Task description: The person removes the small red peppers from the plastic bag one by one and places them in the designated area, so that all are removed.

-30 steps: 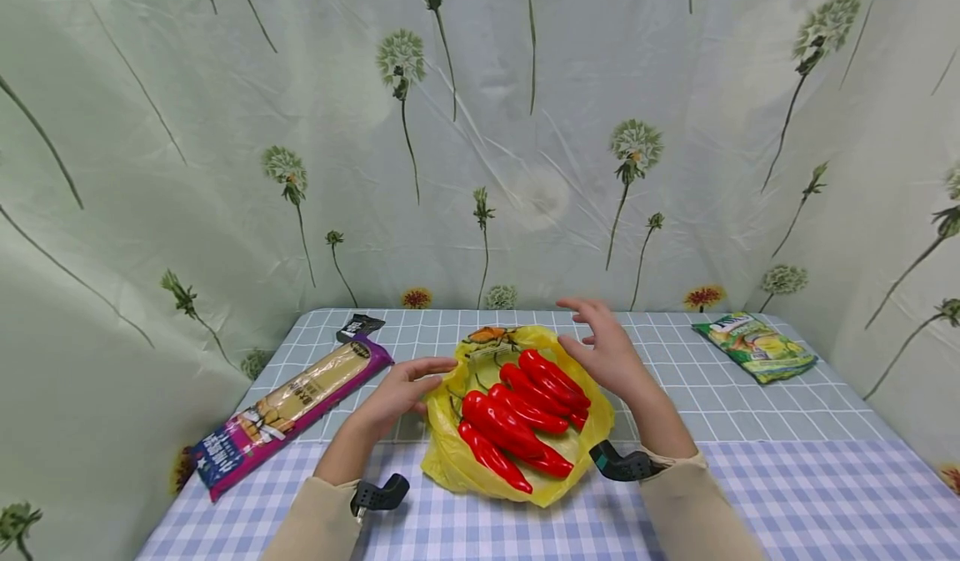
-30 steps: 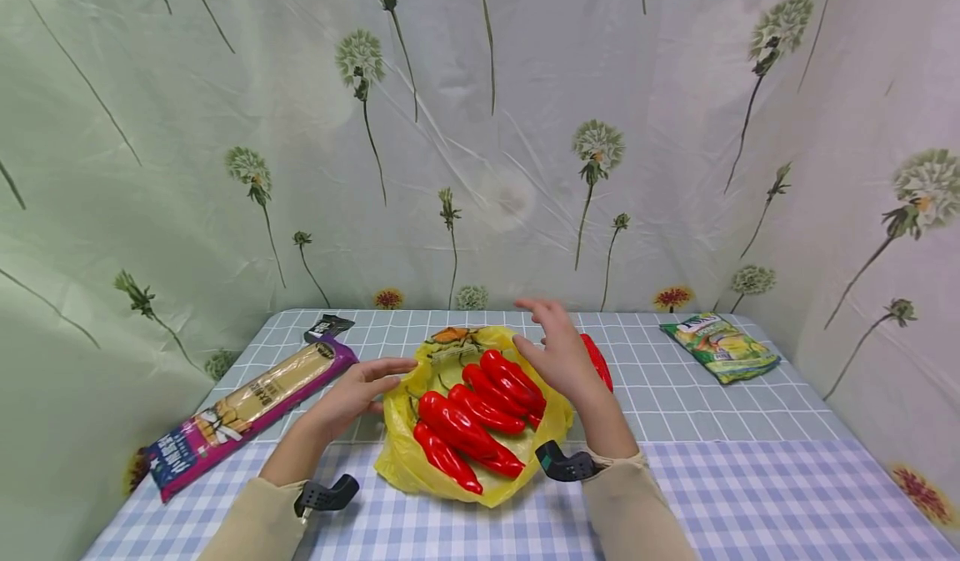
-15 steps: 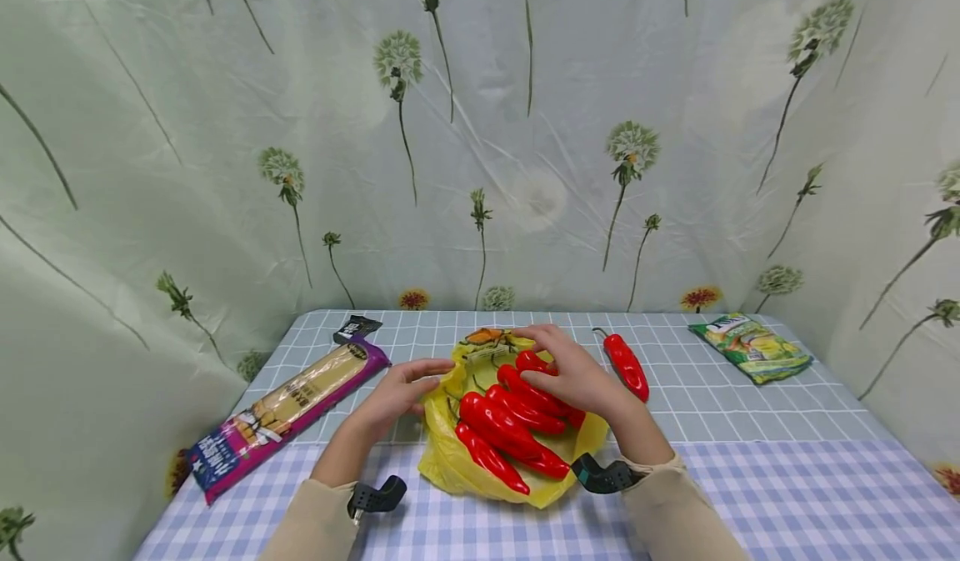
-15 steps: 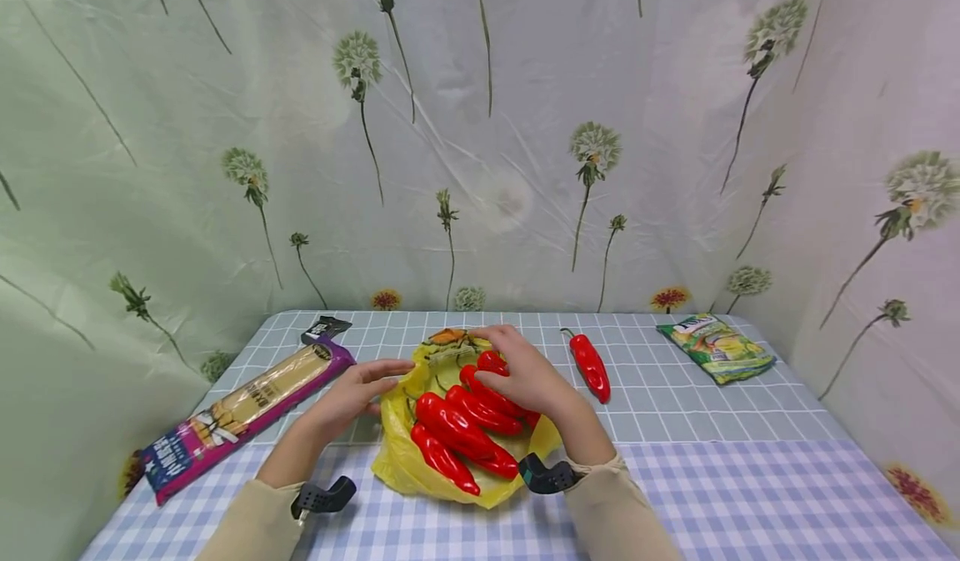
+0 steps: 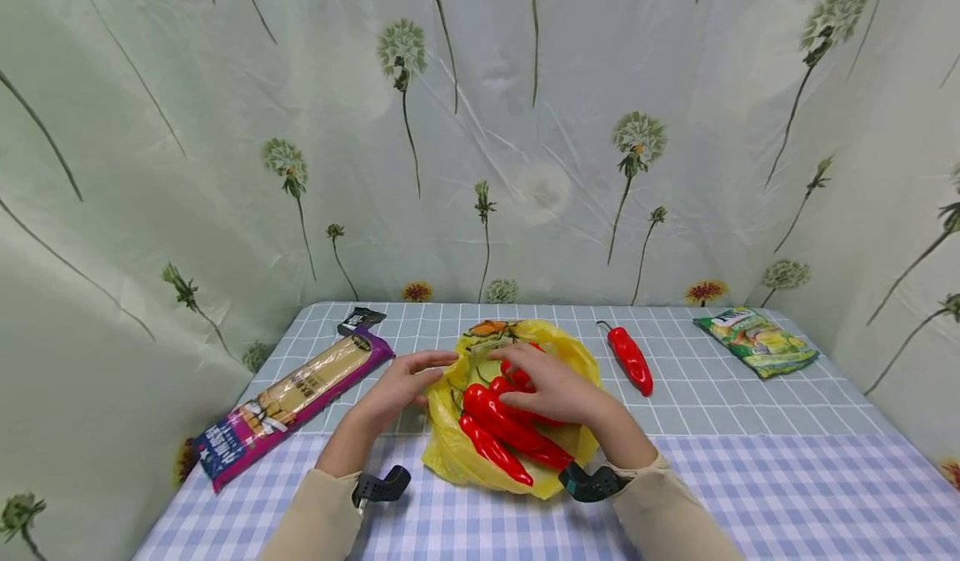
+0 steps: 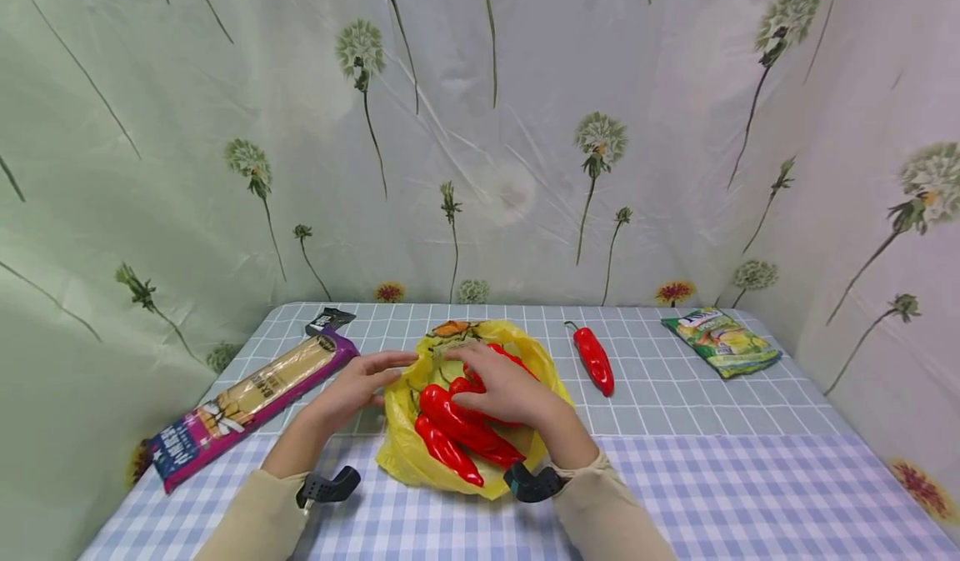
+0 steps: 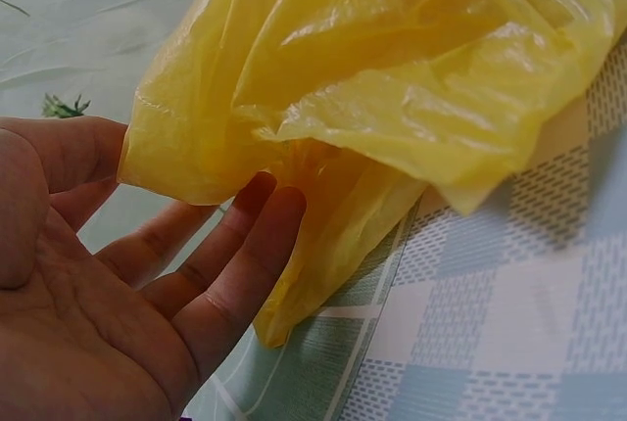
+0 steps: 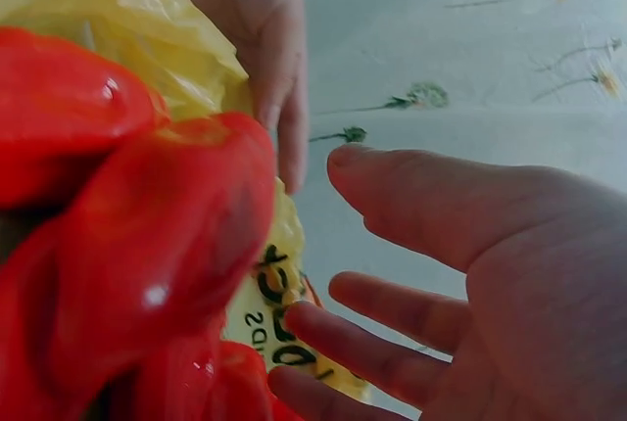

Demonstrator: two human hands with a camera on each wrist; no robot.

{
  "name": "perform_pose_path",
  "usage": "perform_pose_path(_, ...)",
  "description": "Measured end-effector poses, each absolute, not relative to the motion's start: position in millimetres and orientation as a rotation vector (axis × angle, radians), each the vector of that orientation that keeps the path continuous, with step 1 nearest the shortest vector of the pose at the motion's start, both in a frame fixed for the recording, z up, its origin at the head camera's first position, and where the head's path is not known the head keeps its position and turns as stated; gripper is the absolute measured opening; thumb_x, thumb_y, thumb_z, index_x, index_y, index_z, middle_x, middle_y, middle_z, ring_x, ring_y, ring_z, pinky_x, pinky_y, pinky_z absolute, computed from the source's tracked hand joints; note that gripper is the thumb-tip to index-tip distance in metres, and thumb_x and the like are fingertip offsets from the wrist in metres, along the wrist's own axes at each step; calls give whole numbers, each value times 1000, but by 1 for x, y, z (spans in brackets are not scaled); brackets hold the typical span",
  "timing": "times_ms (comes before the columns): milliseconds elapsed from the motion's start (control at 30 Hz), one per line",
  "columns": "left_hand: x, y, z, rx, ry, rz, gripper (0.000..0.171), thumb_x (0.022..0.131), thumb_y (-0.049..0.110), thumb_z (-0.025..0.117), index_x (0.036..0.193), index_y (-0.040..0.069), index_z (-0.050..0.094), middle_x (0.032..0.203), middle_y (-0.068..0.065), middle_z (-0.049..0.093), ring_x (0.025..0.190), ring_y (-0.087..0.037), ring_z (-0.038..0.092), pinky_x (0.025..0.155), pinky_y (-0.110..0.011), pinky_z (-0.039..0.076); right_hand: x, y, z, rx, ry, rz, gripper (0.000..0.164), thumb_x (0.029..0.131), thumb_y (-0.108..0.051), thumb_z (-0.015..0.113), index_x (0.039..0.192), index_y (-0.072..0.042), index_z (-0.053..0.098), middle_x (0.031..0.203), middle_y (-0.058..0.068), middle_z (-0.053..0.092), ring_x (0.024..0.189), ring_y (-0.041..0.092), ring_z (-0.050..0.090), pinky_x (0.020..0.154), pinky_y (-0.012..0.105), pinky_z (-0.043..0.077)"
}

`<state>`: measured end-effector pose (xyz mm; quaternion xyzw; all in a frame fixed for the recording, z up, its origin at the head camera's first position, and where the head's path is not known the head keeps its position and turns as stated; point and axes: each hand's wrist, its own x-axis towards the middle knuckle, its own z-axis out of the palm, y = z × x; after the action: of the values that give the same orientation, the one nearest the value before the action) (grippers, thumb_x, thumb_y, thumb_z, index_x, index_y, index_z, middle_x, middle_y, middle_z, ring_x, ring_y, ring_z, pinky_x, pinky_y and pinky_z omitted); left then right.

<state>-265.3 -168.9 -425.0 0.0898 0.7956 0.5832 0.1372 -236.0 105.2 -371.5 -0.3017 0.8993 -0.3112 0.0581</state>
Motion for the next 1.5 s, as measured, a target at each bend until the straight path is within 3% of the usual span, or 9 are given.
perform_pose_path(167, -267, -169, -422, 281, 2306, 1688, 35, 102, 22, 54, 136, 18, 62, 146, -8, 57, 115, -21, 59, 80, -31, 58, -235, 99, -373, -908, 2682, -917, 60, 90, -28, 74, 144, -23, 50, 136, 4, 59, 114, 20, 60, 91, 40, 57)
perform_pose_path(400, -269, -170, -422, 305, 2281, 1701, 36, 102, 20, 53, 137, 17, 61, 145, -9, 57, 111, -18, 60, 78, -30, 58, -235, 94, -377, -922, 2642, -866, 63, 88, -28, 76, 144, -21, 50, 131, 0, 61, 113, 19, 60, 92, 39, 56)
perform_pose_path(800, -268, -169, -423, 285, 2283, 1697, 36, 102, 20, 53, 137, 16, 61, 145, -10, 57, 107, -18, 62, 77, -30, 58, -232, 92, -379, -848, 2640, -834, 68, 85, -32, 79, 145, -29, 49, 130, -6, 61, 121, 18, 56, 92, 45, 57)
perform_pose_path(1500, -266, -169, -426, 275, 2281, 1692, 36, 102, 21, 53, 137, 17, 61, 144, -11, 58, 103, -17, 63, 77, -29, 58, -233, 92, -385, -903, 2636, -823, 56, 89, -28, 75, 140, -35, 53, 130, -9, 61, 121, 14, 55, 95, 41, 55)
